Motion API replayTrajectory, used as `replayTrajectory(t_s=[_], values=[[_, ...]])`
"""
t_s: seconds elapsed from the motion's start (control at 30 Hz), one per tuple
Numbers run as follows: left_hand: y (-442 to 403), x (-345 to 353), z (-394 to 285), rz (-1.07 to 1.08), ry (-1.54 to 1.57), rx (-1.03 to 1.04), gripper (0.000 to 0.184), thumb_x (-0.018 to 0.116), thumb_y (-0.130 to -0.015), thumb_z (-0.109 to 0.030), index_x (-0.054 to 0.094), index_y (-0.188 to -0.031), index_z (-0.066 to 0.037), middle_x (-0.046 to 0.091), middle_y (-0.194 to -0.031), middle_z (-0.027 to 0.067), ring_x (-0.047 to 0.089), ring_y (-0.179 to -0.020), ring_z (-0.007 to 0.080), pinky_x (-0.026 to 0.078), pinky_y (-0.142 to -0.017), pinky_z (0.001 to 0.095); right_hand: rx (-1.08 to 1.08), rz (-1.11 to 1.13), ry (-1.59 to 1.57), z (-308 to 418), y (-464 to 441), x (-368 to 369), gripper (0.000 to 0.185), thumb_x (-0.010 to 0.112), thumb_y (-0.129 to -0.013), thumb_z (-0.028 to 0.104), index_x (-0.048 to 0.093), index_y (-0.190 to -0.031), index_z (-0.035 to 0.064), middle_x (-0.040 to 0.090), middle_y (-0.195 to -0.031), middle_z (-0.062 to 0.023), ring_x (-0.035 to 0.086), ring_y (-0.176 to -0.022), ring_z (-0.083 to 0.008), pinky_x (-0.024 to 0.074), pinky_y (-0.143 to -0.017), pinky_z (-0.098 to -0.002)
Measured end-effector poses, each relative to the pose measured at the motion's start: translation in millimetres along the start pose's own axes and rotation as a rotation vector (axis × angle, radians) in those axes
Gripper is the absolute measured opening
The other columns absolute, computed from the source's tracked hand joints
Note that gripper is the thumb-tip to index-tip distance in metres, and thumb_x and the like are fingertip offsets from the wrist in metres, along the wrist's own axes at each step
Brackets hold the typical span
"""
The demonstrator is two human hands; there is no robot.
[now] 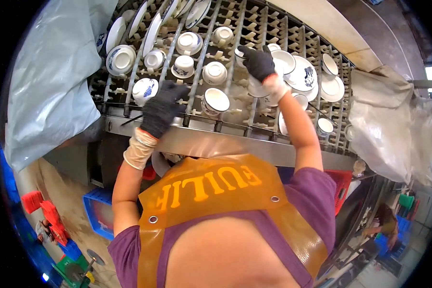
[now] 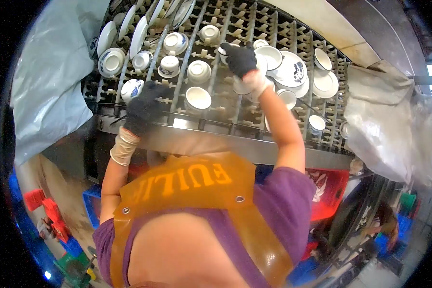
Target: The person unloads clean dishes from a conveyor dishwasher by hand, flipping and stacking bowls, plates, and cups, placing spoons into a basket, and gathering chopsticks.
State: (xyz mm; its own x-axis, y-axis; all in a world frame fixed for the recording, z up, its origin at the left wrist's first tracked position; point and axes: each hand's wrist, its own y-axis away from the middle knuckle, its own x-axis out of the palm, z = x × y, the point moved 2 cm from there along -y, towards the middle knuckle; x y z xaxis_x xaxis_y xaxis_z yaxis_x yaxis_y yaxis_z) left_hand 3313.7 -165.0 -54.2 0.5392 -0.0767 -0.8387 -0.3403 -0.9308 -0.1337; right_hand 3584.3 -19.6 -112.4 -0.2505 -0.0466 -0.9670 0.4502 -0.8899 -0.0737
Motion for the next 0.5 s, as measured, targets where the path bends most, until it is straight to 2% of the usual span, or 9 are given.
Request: replayTrajectory(t_s=[0.03,0.07,0.13,0.2,0.27,0.37,0.43,0.47,0.5], values=[[-5,16,-12,0.076,-0.163,0.059,0.055,0.067,-0.069,-0.011,0.051,-0.121,-0.015,0.053,-0.118,0.0137,0.058,-0.095,0.0312,0.049,-0.075,0.0387,0.03,0.008,-0.239,-24,-16,8,0.043,0.063,-0.077,0.018,0.055,-0.119,0.012,0.066,-0.095,-0.011,0.063,-0.087,-0.0253,0.04,-0.09,-0.0437],[-10,17,-32,0.109,0.034,0.175,0.056,0.067,-0.07,-0.013,0.049,-0.123,-0.019,0.053,-0.118,0.0129,0.06,-0.089,0.0327,0.05,-0.071,0.0395,0.058,0.011,-0.476,-44,-32,15,0.043,0.067,-0.074,0.019,0.058,-0.115,0.0112,0.067,-0.088,-0.0117,0.064,-0.081,-0.0234,0.0445,-0.087,-0.0357],[-21,35,-44,0.275,-0.106,0.182,0.048,0.067,-0.072,-0.017,0.053,-0.118,-0.019,0.055,-0.114,0.0122,0.061,-0.083,0.0335,0.05,-0.069,0.0402,0.246,-0.09,-0.731,-63,-43,-3,0.042,0.069,-0.073,0.019,0.059,-0.113,0.0087,0.066,-0.096,-0.0119,0.063,-0.086,-0.0214,0.0488,-0.078,-0.033],[-30,67,-20,0.376,-0.226,0.24,0.027,0.064,-0.076,-0.024,0.063,-0.1,-0.012,0.062,-0.093,0.014,0.061,-0.081,0.033,0.049,-0.07,0.0419,0.299,-0.312,-0.191,-93,-49,-5,0.045,0.069,-0.074,0.027,0.058,-0.113,0.008,0.064,-0.103,-0.0171,0.062,-0.091,-0.0314,0.0493,-0.08,-0.0379],[-36,64,-25,0.439,-0.183,0.235,0.026,0.064,-0.076,-0.026,0.065,-0.096,-0.009,0.062,-0.089,0.0154,0.06,-0.082,0.0331,0.048,-0.072,0.0419,0.437,-0.098,-0.139,-90,-27,-25,0.052,0.069,-0.074,0.034,0.054,-0.117,0.0099,0.062,-0.106,-0.0193,0.06,-0.095,-0.0358,0.0486,-0.082,-0.0404],[-50,65,-19,0.493,0.11,0.215,0.027,0.065,-0.075,-0.026,0.064,-0.094,-0.006,0.061,-0.089,0.018,0.059,-0.08,0.0328,0.047,-0.072,0.0403,0.32,-0.016,-0.275,-79,28,-2,0.073,0.075,-0.065,0.033,0.045,-0.124,0.0053,0.058,-0.111,-0.0225,0.056,-0.103,-0.038,0.0457,-0.088,-0.0394],[-59,64,-28,0.225,0.17,0.957,0.025,0.063,-0.078,-0.02,0.062,-0.097,-0.004,0.062,-0.086,0.018,0.059,-0.072,0.0305,0.048,-0.064,0.0356,0.281,-0.01,-0.309,-74,49,11,0.074,0.077,-0.062,0.032,0.046,-0.124,0.0044,0.057,-0.112,-0.0225,0.055,-0.104,-0.0374,0.0452,-0.09,-0.0388],[-68,70,-37,0.272,0.02,0.977,0.024,0.06,-0.08,-0.02,0.062,-0.099,-0.005,0.063,-0.086,0.0148,0.06,-0.073,0.0299,0.048,-0.067,0.0374,0.257,-0.147,-0.358,-65,56,4,0.073,0.076,-0.063,0.031,0.046,-0.123,0.0031,0.058,-0.109,-0.0227,0.057,-0.102,-0.036,0.0463,-0.088,-0.0377],[-81,80,-52,0.384,0.145,0.543,0.024,0.059,-0.081,-0.02,0.062,-0.099,-0.006,0.064,-0.088,0.0145,0.06,-0.075,0.0302,0.048,-0.069,0.0387,0.218,-0.303,-0.403,-59,55,-9,0.072,0.075,-0.063,0.03,0.046,-0.122,0.0018,0.059,-0.107,-0.023,0.059,-0.1,-0.0347,0.0474,-0.086,-0.0365]])
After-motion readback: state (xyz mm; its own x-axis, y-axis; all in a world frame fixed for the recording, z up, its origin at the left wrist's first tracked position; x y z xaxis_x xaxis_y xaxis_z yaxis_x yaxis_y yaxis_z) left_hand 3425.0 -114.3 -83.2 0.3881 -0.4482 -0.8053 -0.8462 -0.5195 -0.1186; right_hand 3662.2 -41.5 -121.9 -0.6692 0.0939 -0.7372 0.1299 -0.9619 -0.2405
